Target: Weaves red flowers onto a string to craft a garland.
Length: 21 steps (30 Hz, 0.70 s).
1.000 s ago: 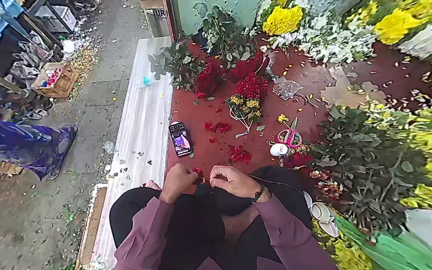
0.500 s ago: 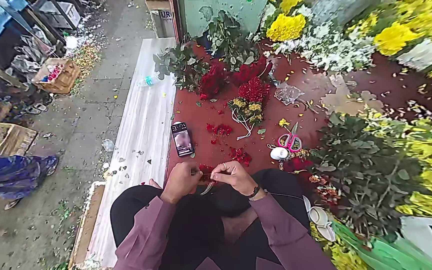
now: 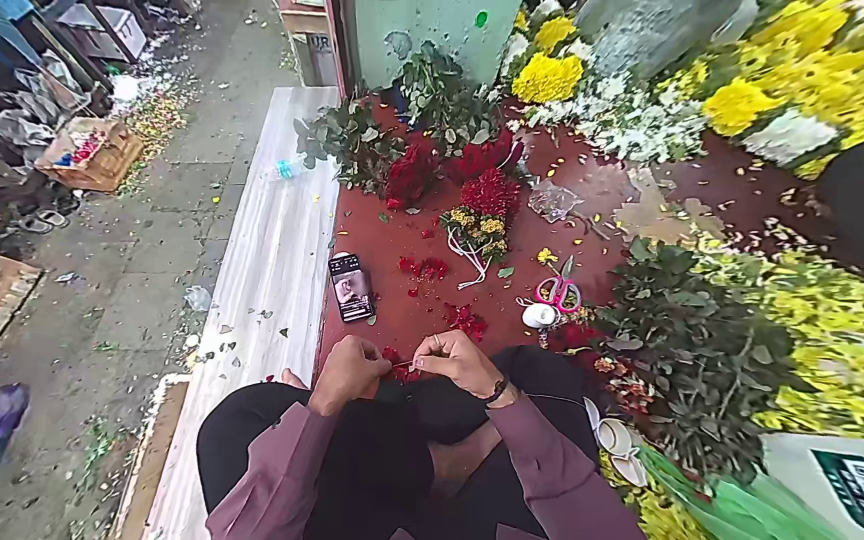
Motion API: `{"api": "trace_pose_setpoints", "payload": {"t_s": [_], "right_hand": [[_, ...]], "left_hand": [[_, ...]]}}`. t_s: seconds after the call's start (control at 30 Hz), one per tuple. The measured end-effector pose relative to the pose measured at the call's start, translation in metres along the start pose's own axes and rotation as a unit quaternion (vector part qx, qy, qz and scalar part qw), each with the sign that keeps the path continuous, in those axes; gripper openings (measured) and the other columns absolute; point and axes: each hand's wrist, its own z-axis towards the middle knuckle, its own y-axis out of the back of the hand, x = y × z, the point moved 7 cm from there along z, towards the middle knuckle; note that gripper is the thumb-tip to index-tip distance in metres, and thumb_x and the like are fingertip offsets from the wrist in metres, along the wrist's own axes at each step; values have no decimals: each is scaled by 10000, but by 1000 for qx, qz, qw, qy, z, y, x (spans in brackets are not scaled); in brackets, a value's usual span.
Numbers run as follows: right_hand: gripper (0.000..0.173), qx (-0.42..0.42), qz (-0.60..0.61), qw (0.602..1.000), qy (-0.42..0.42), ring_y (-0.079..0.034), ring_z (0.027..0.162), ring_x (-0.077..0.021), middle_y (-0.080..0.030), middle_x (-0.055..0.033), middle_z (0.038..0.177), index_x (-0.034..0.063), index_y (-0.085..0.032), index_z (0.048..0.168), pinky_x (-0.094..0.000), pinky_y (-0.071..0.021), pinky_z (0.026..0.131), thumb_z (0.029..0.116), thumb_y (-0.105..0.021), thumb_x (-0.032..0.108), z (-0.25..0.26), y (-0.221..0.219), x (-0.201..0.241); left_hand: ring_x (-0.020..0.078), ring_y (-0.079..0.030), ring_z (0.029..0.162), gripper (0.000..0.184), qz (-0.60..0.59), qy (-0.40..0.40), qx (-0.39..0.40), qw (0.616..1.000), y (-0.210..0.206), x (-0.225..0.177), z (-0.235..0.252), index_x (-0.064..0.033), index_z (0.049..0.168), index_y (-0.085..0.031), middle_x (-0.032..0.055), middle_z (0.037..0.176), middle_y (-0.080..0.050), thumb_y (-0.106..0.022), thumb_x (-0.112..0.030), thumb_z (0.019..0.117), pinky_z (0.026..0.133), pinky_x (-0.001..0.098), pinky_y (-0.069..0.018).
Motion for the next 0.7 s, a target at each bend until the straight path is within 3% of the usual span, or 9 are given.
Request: {"api": "trace_pose_setpoints", "payload": {"t_s": [0.13, 0.2, 0.27, 0.33, 0.4, 0.47, 0.53, 0.6, 0.7], "right_hand": [[166, 30, -25, 998, -53, -567, 605, -34, -676, 14, 727, 37, -751, 932, -232, -473, 573, 966, -683, 185, 3, 11, -5], [217, 28, -88, 986, -137, -625, 628, -85, -717, -18, 788, 46, -760, 1024, -276, -534, 596, 992, -654, 232, 18, 39, -25], [234, -39, -184, 955, -231, -692, 770, -150, -749, -50, 941, 81, -754, 1121, -359, -585, 724, 1007, -623, 239, 41, 86, -55], [201, -155, -277, 905, -282, -730, 874, -238, -759, -88, 995, 107, -767, 1085, -496, -598, 846, 975, -648, 225, 66, 138, -82], [215, -234, -332, 860, -308, -713, 936, -342, -748, -145, 1001, 121, -776, 1038, -627, -553, 847, 943, -687, 292, 88, 172, -98], [371, -265, -346, 832, -344, -694, 1038, -379, -743, -172, 1060, 116, -777, 1064, -663, -521, 894, 909, -726, 449, 107, 190, -114], [483, -280, -344, 828, -343, -688, 1053, -387, -734, -182, 1074, 97, -755, 1109, -661, -524, 901, 850, -784, 505, 122, 194, -131], [351, -306, -339, 843, -283, -703, 971, -372, -742, -151, 1020, 134, -756, 1091, -661, -544, 822, 850, -802, 384, 128, 191, -140], [220, -333, -262, 878, -222, -688, 895, -358, -726, -150, 983, 114, -751, 1022, -625, -546, 745, 821, -808, 181, 120, 179, -120]], "left_hand": [[210, -657, 669, 232, 18, 12, 4, 1000, -1, 1, -2, -145, 803, -744, 26, 711, -682, -775, -374, 816, 645, 520, -545], [220, -658, 674, 225, 36, 25, -7, 999, 1, 4, -4, -153, 799, -734, 26, 712, -681, -762, -376, 812, 643, 533, -542], [223, -658, 679, 201, 56, 43, -9, 997, 1, 5, -6, -165, 816, -734, 23, 717, -679, -742, -366, 813, 641, 535, -537], [215, -663, 671, 182, 63, 52, -2, 997, 1, 2, -6, -177, 835, -737, 18, 719, -684, -730, -359, 824, 629, 523, -542], [204, -670, 666, 177, 60, 53, 0, 997, 0, 2, -5, -188, 836, -746, 9, 715, -692, -725, -364, 833, 622, 516, -546], [201, -669, 674, 177, 64, 59, 3, 996, 0, 4, -4, -197, 839, -748, -1, 716, -692, -714, -371, 841, 628, 513, -544], [200, -663, 677, 168, 67, 68, 4, 995, 0, 7, -4, -201, 839, -747, -6, 713, -685, -716, -367, 840, 628, 514, -537], [193, -658, 668, 164, 67, 69, 6, 995, -1, 8, -3, -209, 816, -740, -13, 699, -677, -715, -370, 834, 611, 509, -529], [196, -663, 678, 171, 65, 54, 12, 996, -3, 5, -3, -202, 806, -739, -9, 705, -683, -707, -367, 839, 622, 514, -534]]}}
